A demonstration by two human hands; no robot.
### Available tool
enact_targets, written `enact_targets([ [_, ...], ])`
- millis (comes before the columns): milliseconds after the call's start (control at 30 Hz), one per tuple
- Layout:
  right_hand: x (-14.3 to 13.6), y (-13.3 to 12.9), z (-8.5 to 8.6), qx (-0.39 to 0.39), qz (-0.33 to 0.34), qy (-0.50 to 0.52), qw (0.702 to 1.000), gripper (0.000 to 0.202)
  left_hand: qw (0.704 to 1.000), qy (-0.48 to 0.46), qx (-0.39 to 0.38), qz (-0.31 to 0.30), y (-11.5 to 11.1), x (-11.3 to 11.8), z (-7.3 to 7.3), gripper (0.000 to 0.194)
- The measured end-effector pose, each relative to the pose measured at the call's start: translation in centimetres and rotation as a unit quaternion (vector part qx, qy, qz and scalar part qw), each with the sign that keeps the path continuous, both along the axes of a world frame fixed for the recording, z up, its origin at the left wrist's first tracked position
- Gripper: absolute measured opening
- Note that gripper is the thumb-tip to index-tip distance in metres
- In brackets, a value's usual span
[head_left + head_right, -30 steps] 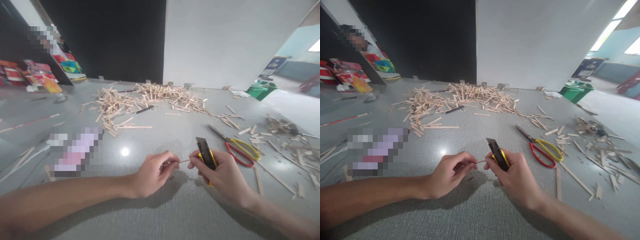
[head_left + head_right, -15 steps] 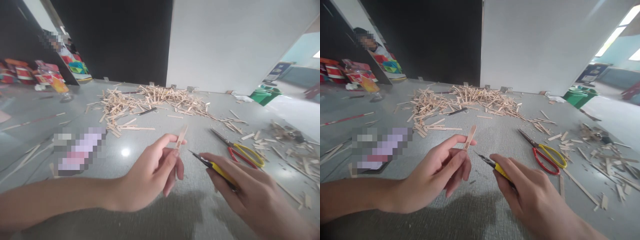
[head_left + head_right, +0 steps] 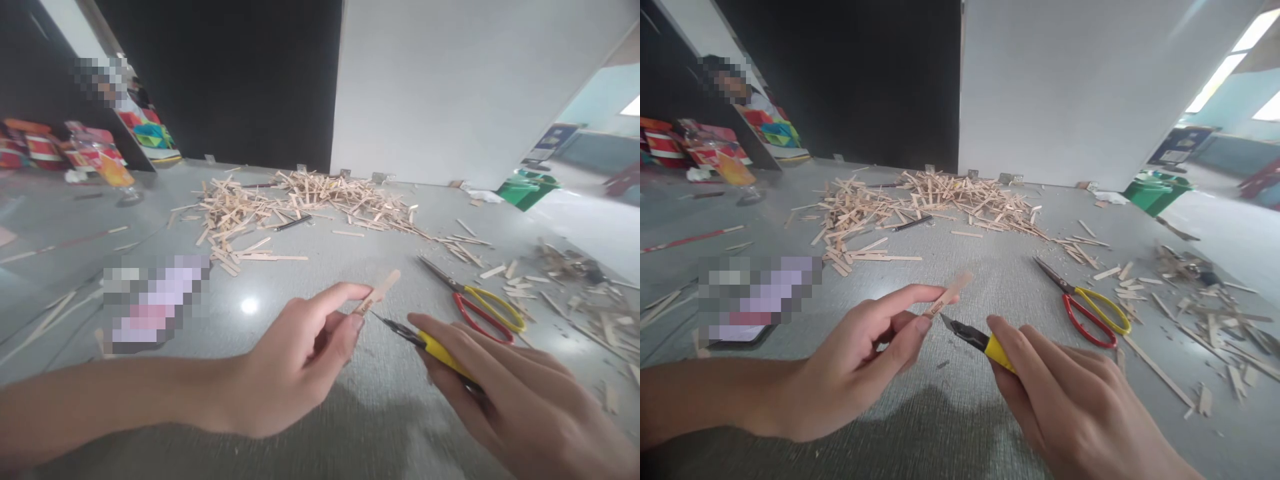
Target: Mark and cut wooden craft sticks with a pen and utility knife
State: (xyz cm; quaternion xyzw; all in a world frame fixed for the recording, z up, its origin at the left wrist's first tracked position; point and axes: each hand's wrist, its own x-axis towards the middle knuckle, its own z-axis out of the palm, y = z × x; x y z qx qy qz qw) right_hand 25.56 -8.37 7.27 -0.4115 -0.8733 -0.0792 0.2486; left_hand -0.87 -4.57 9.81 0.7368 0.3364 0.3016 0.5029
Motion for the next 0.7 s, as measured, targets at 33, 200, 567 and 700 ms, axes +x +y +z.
enact_targets([
  [33,0.3,-0.1,-0.1,-0.003,-0.006,0.001,1.0,0.04,1.0,0.001,0.008,0.0,0.1,-0.1,0.1,0.028],
  [200,1.2,-0.2,-0.2,-0.008,-0.02,0.002,1.0,0.037,0.999,0.025,0.037,0.006,0.7,-0.2,0.4,0.027],
  [567,0.5,0.0,0.8,0.049,-0.009,-0.076,0.996,0.031,0.998,0.063,0.015,0.01,1.4,0.0,0.1,0.029],
  [700,0.2,0.0,1.2,0.06,-0.007,-0.089,0.994,0.028,0.998,0.069,0.015,-0.006,1.4,-0.1,0.3,0.029],
])
